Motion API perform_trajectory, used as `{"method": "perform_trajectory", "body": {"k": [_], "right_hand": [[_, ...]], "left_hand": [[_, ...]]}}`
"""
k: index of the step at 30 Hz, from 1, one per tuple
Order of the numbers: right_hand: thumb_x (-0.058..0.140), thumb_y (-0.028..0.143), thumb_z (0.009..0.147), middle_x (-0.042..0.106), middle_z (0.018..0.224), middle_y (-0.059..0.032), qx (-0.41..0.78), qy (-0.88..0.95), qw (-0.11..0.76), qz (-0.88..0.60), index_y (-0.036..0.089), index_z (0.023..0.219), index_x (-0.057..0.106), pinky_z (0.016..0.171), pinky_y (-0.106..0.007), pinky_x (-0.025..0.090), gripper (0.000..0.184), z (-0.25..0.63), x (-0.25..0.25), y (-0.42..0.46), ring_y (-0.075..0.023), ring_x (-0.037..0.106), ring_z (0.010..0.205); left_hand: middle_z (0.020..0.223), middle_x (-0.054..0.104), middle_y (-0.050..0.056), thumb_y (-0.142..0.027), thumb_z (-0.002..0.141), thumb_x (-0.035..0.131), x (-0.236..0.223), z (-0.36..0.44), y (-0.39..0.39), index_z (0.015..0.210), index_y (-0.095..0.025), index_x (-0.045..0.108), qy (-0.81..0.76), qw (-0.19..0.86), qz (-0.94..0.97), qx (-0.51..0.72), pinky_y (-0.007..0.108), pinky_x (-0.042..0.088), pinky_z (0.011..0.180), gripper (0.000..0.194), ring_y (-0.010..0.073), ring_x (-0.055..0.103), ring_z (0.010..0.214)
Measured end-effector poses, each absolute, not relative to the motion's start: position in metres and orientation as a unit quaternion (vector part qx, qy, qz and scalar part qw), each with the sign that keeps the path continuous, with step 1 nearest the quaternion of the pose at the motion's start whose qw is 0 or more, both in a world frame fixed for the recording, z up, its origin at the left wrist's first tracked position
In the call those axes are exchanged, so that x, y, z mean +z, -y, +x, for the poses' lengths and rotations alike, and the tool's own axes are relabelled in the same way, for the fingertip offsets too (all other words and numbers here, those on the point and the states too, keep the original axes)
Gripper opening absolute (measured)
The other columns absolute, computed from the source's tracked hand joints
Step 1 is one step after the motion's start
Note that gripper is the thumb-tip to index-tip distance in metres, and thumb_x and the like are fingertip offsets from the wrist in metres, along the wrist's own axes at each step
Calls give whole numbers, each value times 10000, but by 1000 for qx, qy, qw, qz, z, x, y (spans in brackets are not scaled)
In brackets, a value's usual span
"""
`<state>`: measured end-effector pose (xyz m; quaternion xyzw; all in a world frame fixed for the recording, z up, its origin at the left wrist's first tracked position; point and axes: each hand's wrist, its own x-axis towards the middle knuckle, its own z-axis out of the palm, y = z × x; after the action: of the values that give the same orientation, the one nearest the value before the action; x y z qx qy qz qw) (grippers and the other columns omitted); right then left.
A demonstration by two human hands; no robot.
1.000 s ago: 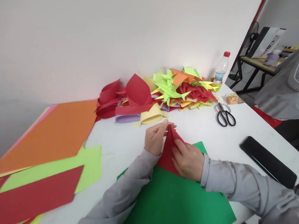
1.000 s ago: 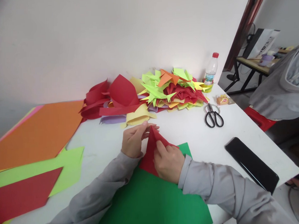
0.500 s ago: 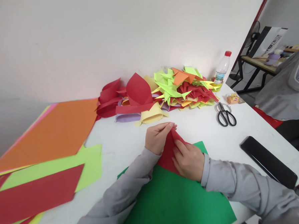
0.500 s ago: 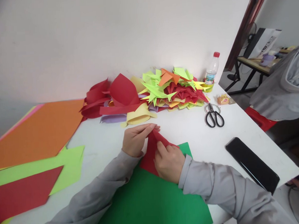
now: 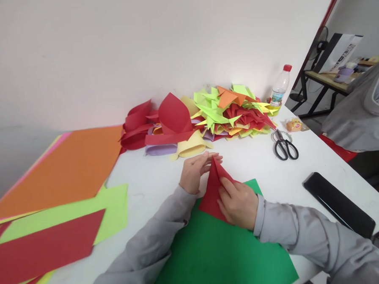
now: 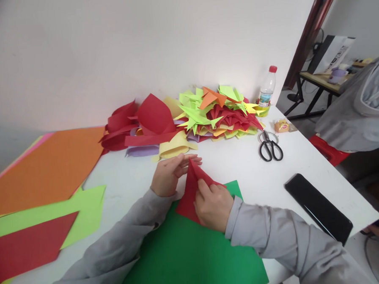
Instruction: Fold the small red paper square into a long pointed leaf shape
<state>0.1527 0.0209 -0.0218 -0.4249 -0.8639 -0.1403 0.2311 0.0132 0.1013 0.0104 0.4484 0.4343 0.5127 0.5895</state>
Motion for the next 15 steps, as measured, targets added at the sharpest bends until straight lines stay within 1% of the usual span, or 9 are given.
{"method": "perform_trajectory", "body": {"k": [3, 6, 10, 15], "right_hand": [[452, 239, 875, 620, 1118, -209, -132, 866, 229, -425, 89, 899, 655, 566, -338, 470, 253, 153, -21, -21, -183, 565, 662], [466, 243, 870, 613, 1134, -205, -124, 865, 225, -432, 98, 903, 650, 581, -335, 471, 237, 153, -22, -20, -178, 564, 665], [452, 248, 878, 609, 1147, -200, -123, 864, 223, -434, 97, 908, 646, 575, -341, 473, 247, 152, -23, -20, -180, 558, 657], [449, 240, 874, 613, 1152, -199, -135, 863, 220, -433, 99, 893, 654, 569, -334, 471, 249, 152, -24, -20, -176, 557, 651]], "left_hand": [[816, 741, 141, -465, 655, 714, 3, 11, -103, 793, -106, 721, -412, 601, 471, 497, 378, 558, 732, 385, 270, 701, 774], [782, 742, 134, -435, 646, 723, 1, 12, -103, 745, -110, 721, -424, 570, 501, 495, 374, 563, 707, 340, 263, 702, 727], [739, 741, 113, -431, 672, 682, 4, 15, -101, 705, -115, 713, -445, 527, 527, 498, 356, 569, 658, 320, 239, 695, 662], [712, 743, 78, -365, 728, 628, 7, 17, -98, 660, -141, 725, -466, 438, 570, 516, 339, 560, 727, 253, 221, 693, 699]]}}
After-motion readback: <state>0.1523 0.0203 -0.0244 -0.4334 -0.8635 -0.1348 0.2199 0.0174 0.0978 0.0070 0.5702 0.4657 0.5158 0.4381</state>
